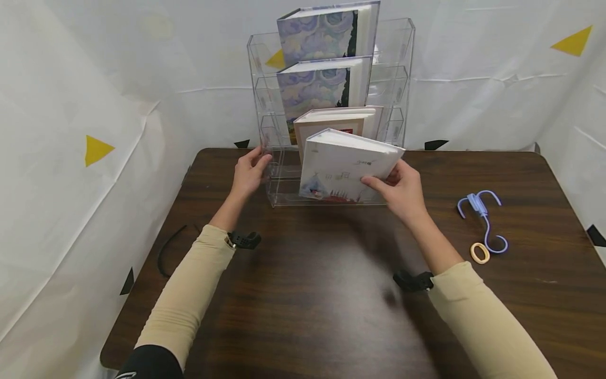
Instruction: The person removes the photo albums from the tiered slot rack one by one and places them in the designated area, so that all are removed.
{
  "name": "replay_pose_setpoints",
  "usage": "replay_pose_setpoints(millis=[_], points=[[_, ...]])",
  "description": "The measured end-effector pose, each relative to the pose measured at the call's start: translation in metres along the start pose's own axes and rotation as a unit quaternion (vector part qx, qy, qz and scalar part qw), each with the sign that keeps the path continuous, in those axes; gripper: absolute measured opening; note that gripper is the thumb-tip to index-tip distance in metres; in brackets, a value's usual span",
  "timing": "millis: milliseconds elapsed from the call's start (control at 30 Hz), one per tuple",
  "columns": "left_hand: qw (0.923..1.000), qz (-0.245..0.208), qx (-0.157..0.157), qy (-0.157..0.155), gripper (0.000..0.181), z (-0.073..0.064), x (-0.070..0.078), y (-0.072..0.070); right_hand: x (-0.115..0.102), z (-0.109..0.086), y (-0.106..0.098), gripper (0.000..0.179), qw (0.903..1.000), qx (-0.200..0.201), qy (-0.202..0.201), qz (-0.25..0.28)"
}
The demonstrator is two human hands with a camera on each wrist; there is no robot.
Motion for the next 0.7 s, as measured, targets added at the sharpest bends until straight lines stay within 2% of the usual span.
replay_pose_setpoints(millis=[100,233,367,467,600,700], points=[[0.9999,-0.010,-0.001,0.001,0.052,0.000,0.000,0.001,-0.001,-0.015,-0.022,0.041,0.9994,0.003,0.035,-0.001],[0.9998,-0.021,-0.003,-0.001,0.052,-0.001,-0.001,0.002,0.017,-0.039,-0.047,0.036,0.9905,-0.030,0.130,0.034],[0.9995,-0.031,-0.008,-0.005,0.052,-0.001,-0.001,0.003,0.050,-0.066,-0.066,0.024,0.9664,-0.077,0.222,0.104],[0.9988,-0.047,-0.008,-0.010,0.052,-0.002,-0.002,0.003,0.078,-0.087,-0.077,0.016,0.9501,-0.109,0.278,0.090],[0.9979,-0.063,-0.006,-0.012,0.051,-0.001,-0.002,0.004,0.111,-0.109,-0.083,0.008,0.9267,-0.149,0.344,0.031],[0.9978,-0.066,-0.006,-0.011,0.052,-0.001,-0.002,0.003,0.128,-0.120,-0.081,0.018,0.9089,-0.173,0.379,0.015]])
Point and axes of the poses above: each hand's wrist, its own z-axis towards the middle knuckle, its own y-axis out of the palm, x = y × z, the point moved 9 cm from there along z, towards the middle knuckle, and after that the axes turned 13 degrees about y, right-handed, at the moved point
